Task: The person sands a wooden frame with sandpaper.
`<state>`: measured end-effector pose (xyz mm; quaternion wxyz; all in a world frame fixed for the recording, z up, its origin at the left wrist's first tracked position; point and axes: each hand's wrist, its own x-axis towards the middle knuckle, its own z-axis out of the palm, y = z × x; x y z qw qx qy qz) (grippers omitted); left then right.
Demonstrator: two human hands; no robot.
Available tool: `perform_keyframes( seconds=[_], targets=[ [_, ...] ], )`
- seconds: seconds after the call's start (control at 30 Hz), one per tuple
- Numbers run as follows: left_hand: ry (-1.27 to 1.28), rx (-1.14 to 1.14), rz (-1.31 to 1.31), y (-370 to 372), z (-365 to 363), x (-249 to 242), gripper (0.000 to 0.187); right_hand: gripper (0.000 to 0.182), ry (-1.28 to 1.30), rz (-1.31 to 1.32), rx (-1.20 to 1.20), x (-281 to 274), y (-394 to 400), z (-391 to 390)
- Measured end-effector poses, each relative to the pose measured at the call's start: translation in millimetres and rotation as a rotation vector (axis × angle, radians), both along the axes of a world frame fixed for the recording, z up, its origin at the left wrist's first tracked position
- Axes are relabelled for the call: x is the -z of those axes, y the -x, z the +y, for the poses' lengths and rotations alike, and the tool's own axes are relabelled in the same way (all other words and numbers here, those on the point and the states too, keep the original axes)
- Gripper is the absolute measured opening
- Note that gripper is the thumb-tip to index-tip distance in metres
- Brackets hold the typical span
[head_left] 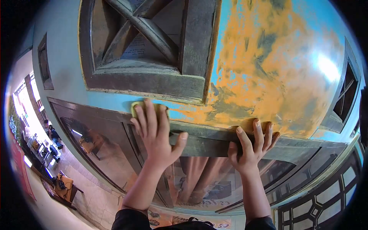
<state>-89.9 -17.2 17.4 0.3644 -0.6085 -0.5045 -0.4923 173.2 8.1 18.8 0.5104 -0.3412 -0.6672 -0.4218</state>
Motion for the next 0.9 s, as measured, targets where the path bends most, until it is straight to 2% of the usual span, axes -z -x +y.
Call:
perform_keyframes(
  seconds=[0.13,0.3,0.4,0.53,0.67,0.83,0.9],
  targets=[
    [0.049,0.052,0.188,-38,-2,9,0.086,0.038,0.019,-0.009,-0.016,-1,-2,-2],
    [0.008,-0.009,-0.095,-6,-3,-18,0.085,0.036,0.042,-0.034,0.022,0,-27,-3],
    [-0.046,0.049,-0.134,-18,-2,-15,0.075,0.035,0.006,0.02,0.053,-11,-56,-1],
    [0.182,0.041,0.142,-39,-12,4,0.077,0.038,-0.091,0.116,0.089,-40,-99,4],
    [0.053,-0.046,-0.074,-13,-4,-19,0.087,0.041,-0.121,0.164,0.147,-43,-124,9],
    [0.163,-0.038,0.167,-52,-14,-14,0.084,0.043,-0.133,0.163,0.13,-36,-125,13],
    [0.094,-0.047,-0.015,-35,-8,-23,0.085,0.043,-0.126,0.153,0.122,-36,-126,13]
  ],
)
